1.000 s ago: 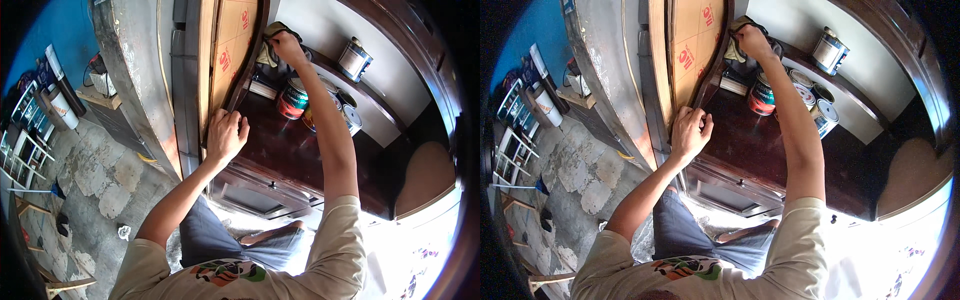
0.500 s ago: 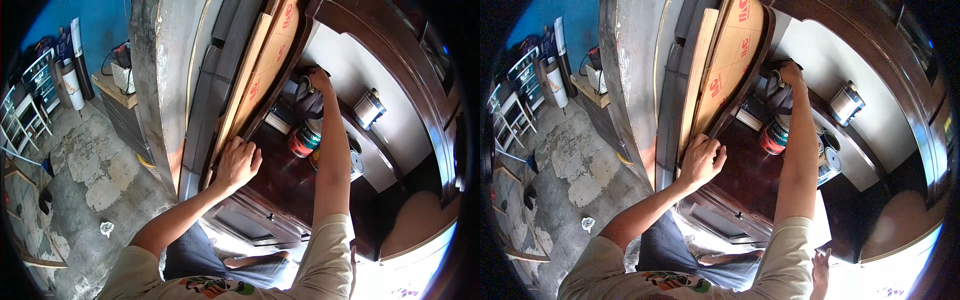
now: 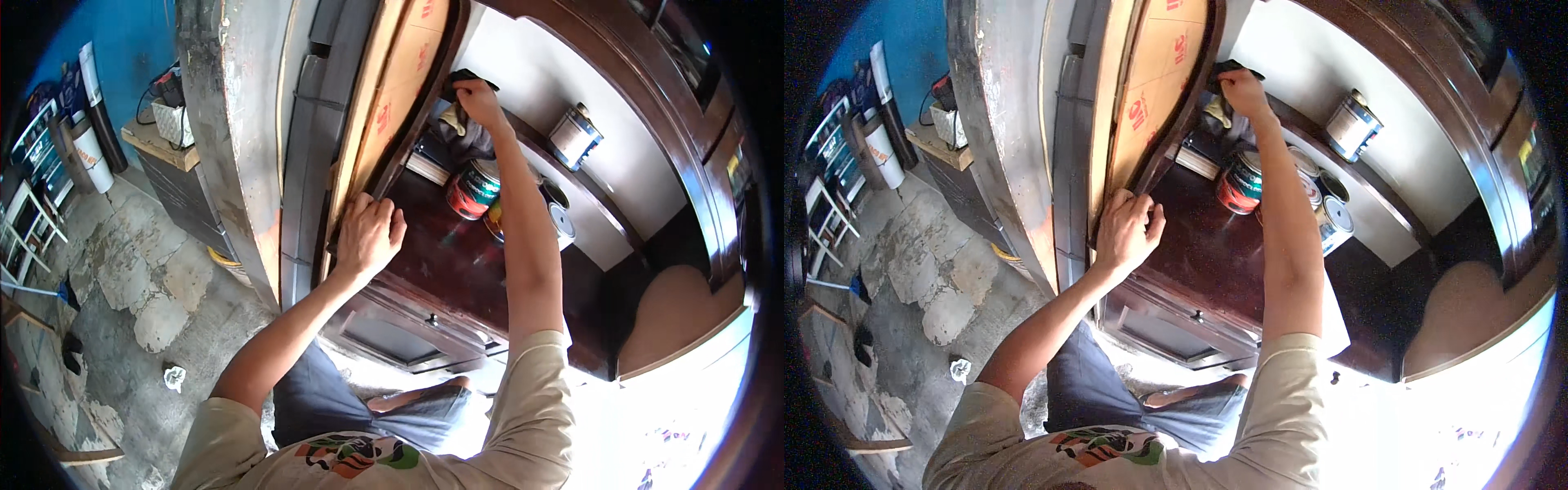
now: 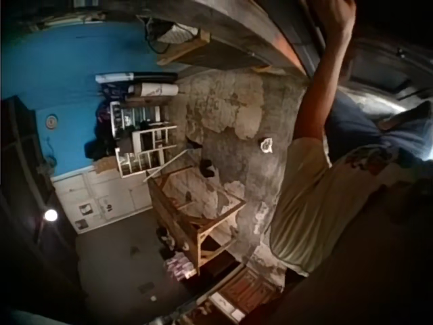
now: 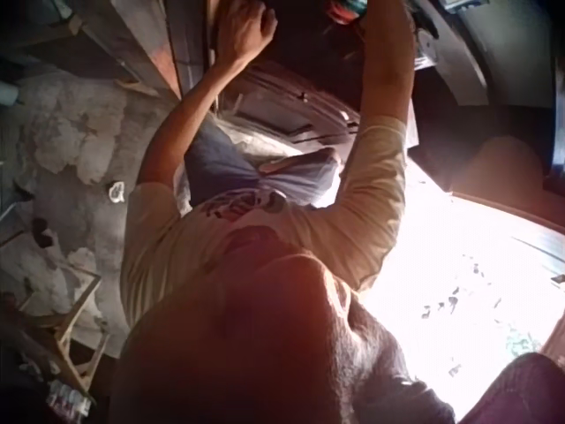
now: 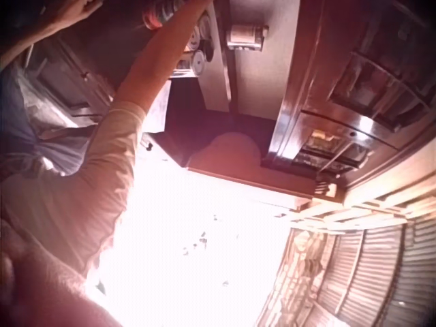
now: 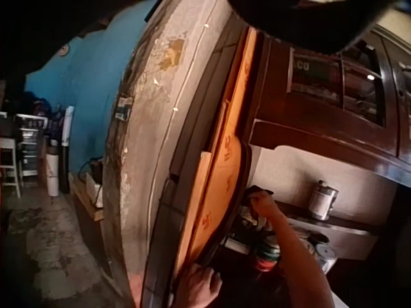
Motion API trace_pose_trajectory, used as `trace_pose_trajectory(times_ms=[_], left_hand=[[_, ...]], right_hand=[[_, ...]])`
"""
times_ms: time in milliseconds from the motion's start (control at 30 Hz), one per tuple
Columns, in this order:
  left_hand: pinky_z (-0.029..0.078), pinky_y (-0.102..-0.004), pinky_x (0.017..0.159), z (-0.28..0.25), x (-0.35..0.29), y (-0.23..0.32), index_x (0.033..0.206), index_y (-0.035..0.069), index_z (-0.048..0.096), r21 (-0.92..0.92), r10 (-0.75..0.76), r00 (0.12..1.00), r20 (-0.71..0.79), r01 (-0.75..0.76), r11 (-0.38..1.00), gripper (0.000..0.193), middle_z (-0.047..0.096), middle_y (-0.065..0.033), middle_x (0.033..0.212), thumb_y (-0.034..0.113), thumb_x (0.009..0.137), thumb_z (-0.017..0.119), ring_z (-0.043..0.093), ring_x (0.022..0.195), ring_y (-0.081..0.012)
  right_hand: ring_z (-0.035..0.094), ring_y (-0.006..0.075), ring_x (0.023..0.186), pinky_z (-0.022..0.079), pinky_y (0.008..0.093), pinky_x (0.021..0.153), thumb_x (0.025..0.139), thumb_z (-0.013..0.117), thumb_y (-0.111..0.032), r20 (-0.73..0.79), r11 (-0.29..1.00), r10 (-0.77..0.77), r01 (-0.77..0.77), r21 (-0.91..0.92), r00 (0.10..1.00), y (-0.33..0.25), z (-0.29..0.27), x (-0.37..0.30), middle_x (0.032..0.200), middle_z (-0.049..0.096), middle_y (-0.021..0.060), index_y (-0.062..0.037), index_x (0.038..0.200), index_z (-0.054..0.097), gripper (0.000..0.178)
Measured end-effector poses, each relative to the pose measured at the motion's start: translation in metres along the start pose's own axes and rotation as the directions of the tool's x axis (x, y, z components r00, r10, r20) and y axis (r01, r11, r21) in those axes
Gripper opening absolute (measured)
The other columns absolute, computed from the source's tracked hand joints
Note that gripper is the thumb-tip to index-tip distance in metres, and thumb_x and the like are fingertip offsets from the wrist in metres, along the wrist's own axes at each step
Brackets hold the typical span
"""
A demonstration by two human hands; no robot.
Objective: Organize and wipe down various supply cans on a wooden cabinet shelf.
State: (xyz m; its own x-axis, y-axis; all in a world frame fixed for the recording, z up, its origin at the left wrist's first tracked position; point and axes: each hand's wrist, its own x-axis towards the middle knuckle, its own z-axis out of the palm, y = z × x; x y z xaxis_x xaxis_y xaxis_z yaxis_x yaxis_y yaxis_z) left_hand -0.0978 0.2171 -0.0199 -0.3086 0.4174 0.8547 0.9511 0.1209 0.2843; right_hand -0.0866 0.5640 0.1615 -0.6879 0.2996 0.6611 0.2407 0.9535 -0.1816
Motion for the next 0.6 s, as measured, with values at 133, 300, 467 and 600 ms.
trace_pose_trajectory(times_ms=[133,300,467,600], left_hand=[[0.052,-0.0413,0.068,-0.004,0.000,0.003,0.077,0.005,0.056,-0.068,-0.031,0.998,0.046,0.034,0.997,0.017,0.061,-0.0115,0.067,0.011,0.088,0.068,0.059,0.074,-0.0278],[0.052,-0.0416,0.070,-0.010,0.002,0.012,0.101,0.003,0.061,-0.102,-0.046,0.998,0.034,0.049,0.994,0.023,0.062,-0.0105,0.075,0.019,0.089,0.072,0.060,0.075,-0.0291],[0.050,-0.0500,0.087,-0.011,-0.002,0.018,0.130,-0.002,0.053,-0.087,-0.026,1.000,0.016,0.027,0.996,0.058,0.060,-0.0214,0.105,0.032,0.089,0.075,0.061,0.093,-0.0406],[0.048,-0.0536,0.092,-0.009,-0.003,0.013,0.136,-0.008,0.048,0.010,0.077,0.994,0.074,-0.078,0.997,0.071,0.059,-0.0278,0.116,0.038,0.088,0.075,0.057,0.105,-0.0458]], right_hand=[[0.065,0.0416,0.075,0.052,0.0439,0.071,0.087,0.059,-0.012,-0.169,0.997,-0.051,0.061,0.055,0.984,-0.052,0.000,-0.040,0.093,0.076,0.0181,-0.0001,0.097,0.076,0.023],[0.059,0.0435,0.069,0.050,0.0485,0.067,0.083,0.062,-0.001,-0.512,0.979,-0.053,0.145,0.142,0.857,-0.147,0.018,-0.114,0.084,0.066,0.0211,0.0001,0.093,0.072,0.015],[0.056,0.0390,0.090,0.047,0.0476,0.083,0.082,0.065,-0.005,-0.510,0.938,-0.083,0.240,0.249,0.856,-0.206,-0.004,-0.158,0.093,0.066,0.0189,-0.0056,0.090,0.074,0.012],[0.058,0.0387,0.092,0.045,0.0475,0.084,0.085,0.062,-0.014,-0.417,0.971,-0.162,0.221,0.096,0.894,-0.204,-0.004,-0.190,0.093,0.069,0.0183,-0.0084,0.090,0.074,0.014]])
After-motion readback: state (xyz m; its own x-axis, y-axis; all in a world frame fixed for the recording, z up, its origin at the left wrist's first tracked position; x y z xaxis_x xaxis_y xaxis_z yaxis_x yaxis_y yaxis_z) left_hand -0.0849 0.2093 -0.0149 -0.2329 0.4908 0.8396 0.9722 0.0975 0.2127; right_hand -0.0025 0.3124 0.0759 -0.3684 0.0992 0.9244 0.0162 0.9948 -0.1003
